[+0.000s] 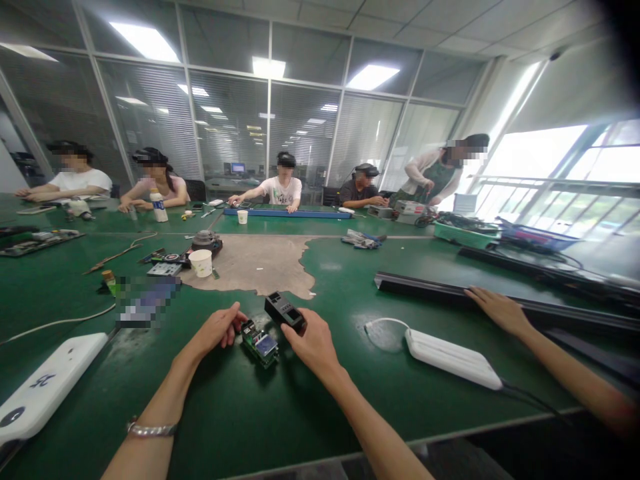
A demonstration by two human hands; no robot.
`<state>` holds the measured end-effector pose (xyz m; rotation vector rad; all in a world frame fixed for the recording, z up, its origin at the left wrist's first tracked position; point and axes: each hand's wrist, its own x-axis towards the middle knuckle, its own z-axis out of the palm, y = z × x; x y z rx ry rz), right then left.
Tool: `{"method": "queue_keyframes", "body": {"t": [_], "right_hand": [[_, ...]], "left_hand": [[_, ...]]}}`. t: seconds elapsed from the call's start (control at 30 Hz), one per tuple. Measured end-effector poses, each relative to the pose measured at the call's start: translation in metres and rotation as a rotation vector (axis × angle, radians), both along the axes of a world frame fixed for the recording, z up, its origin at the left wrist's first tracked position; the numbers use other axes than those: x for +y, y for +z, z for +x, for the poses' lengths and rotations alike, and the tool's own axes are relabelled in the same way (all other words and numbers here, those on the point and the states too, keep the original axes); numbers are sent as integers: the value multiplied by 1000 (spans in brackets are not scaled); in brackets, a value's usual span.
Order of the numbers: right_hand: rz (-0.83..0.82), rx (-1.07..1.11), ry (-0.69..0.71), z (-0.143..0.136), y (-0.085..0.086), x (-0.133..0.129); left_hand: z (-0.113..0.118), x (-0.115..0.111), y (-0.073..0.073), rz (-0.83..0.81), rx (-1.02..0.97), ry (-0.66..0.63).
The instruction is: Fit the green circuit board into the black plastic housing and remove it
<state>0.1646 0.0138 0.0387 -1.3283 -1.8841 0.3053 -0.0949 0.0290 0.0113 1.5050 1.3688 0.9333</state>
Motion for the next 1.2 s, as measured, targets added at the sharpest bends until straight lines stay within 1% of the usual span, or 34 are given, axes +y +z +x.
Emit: {"method": "queue_keyframes", "body": {"t": [0.13,0.33,0.43,0.63,0.77,0.93,1.0,1.07,1.2], "right_hand": [[-46,-30,-14,0,-12,2],[-111,-62,-12,2,-24,7],[-97,-57,-35,5,-28,5],[-69,-23,-8,7,-30,1],[-55,55,26,2,-21,1],[-57,235,113,-9,4,-12],[-55,230,136,-15,13,-20],[-45,177,136,-21,19,-28],[-11,70,111,-30,21,-36]], "left_hand": [[1,0,0,-12,-2,8],[2,1,-3,-21,-2,5],[2,2,-3,-18,-9,9],[1,2,-3,-41,-21,18],[1,2,-3,-39,-26,1],[1,0,0,-18,-11,-14],[1,-1,1,-18,-16,-12],[2,-1,1,-17,-34,-2],[1,-2,0,-5,-63,27]]}}
